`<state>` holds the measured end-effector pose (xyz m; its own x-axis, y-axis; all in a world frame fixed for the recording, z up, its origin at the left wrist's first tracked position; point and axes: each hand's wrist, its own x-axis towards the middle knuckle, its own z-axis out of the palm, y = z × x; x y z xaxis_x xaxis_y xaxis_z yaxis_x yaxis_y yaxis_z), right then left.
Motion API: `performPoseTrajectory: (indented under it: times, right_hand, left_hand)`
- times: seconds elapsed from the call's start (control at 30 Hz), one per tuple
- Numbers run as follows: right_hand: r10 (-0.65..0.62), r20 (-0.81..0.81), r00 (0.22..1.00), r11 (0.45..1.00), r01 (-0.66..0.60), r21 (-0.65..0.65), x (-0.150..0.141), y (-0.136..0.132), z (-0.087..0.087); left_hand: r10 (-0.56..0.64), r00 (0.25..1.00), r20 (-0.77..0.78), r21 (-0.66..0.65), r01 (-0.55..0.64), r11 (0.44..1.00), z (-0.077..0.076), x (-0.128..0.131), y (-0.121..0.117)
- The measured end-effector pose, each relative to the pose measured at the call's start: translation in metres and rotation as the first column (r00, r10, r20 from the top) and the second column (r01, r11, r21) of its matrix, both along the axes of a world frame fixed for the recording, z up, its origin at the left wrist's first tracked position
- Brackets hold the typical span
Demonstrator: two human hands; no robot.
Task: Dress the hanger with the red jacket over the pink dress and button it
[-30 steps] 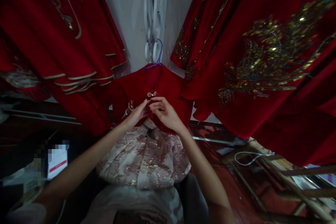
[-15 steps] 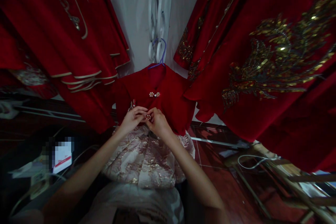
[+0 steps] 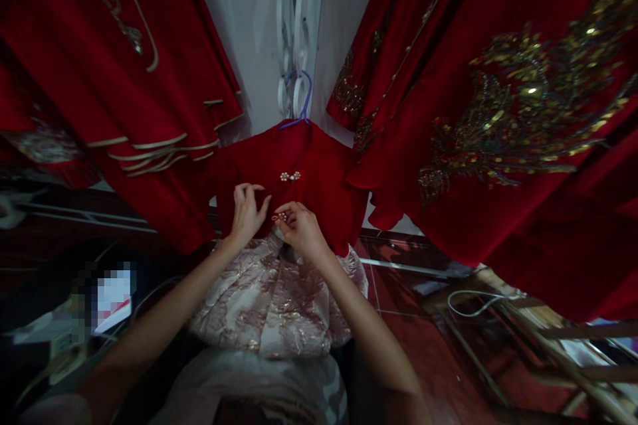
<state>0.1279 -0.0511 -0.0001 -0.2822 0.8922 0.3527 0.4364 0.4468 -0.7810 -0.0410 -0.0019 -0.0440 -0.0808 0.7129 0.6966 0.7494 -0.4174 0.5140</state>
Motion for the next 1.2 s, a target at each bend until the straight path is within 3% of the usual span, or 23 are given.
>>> performPoseTrajectory:
  times: [0.1,0.33,0.53,0.73,0.9,1.2]
  right_hand:
    - [0.006,-0.028,1.000,1.000,-0.006,-0.026,0.000,0.000,0.002]
    - [0.018,-0.068,0.998,0.999,-0.021,-0.041,-0.006,0.003,0.006]
    - [0.037,-0.084,0.996,0.999,-0.040,-0.031,-0.011,0.008,0.008]
    - [0.048,-0.086,0.995,0.998,-0.052,-0.042,-0.015,0.006,0.009]
    - [0.055,-0.075,0.996,0.997,-0.058,-0.041,-0.014,0.007,0.009]
    - [0.026,-0.084,0.996,1.000,-0.026,-0.009,-0.022,0.018,0.005]
  left_hand:
    - [0.071,0.997,0.009,0.042,-0.071,0.997,0.006,-0.008,0.003]
    - [-0.051,0.999,-0.017,-0.046,0.050,0.998,0.012,-0.033,0.028]
    - [-0.104,0.994,0.025,-0.087,0.106,0.991,0.015,-0.044,0.020]
    - [-0.013,0.998,0.065,-0.138,0.022,0.990,0.005,-0.050,0.018]
    - [-0.091,0.993,0.070,-0.293,0.108,0.950,-0.005,-0.059,0.016]
    - [-0.081,0.973,0.216,-0.121,0.109,0.987,0.017,-0.055,-0.008]
